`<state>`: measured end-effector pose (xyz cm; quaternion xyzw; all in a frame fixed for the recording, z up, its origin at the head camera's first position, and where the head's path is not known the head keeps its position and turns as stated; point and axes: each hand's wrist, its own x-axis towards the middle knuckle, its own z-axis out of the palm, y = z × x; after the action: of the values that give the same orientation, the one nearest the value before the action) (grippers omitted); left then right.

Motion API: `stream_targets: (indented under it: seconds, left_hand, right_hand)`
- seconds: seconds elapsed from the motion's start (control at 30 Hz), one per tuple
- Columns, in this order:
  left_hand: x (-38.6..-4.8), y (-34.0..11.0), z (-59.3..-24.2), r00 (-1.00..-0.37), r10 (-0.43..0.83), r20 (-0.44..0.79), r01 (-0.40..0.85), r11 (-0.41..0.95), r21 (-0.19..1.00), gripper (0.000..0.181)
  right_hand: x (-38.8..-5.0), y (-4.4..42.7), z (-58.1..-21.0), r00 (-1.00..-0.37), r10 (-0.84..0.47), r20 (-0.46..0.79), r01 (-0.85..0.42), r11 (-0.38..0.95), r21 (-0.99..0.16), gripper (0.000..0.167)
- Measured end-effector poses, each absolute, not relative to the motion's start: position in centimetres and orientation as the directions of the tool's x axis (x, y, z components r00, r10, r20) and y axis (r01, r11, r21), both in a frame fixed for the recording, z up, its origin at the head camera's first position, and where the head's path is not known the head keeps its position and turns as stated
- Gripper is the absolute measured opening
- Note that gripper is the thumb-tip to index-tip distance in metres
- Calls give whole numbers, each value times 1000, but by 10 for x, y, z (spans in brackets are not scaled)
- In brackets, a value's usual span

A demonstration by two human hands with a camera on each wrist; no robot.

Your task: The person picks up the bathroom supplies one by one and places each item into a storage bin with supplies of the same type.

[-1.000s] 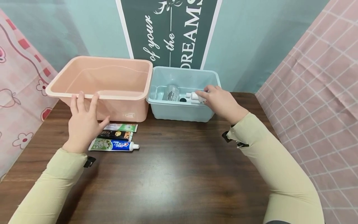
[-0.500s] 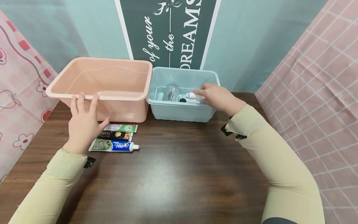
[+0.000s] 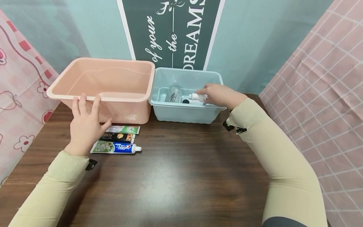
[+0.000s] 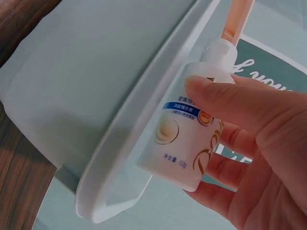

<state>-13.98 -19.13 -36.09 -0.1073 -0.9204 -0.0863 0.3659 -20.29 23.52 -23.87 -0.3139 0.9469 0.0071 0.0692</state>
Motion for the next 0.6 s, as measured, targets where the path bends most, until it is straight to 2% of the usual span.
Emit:
stream_targets:
  seconds: [0.33,0.6]
  left_hand:
    - [-139,-191,-359,-706,139,694,260,963,72,82]
    - [-139,-190,-359,-705,145,695,258,964,61,83]
  right_hand:
    - [-223,234,-234,-765,-613,-198,-610,788,-80,47]
    - [-244,233,-228,-785,-562,-262,-560,824,-90,48]
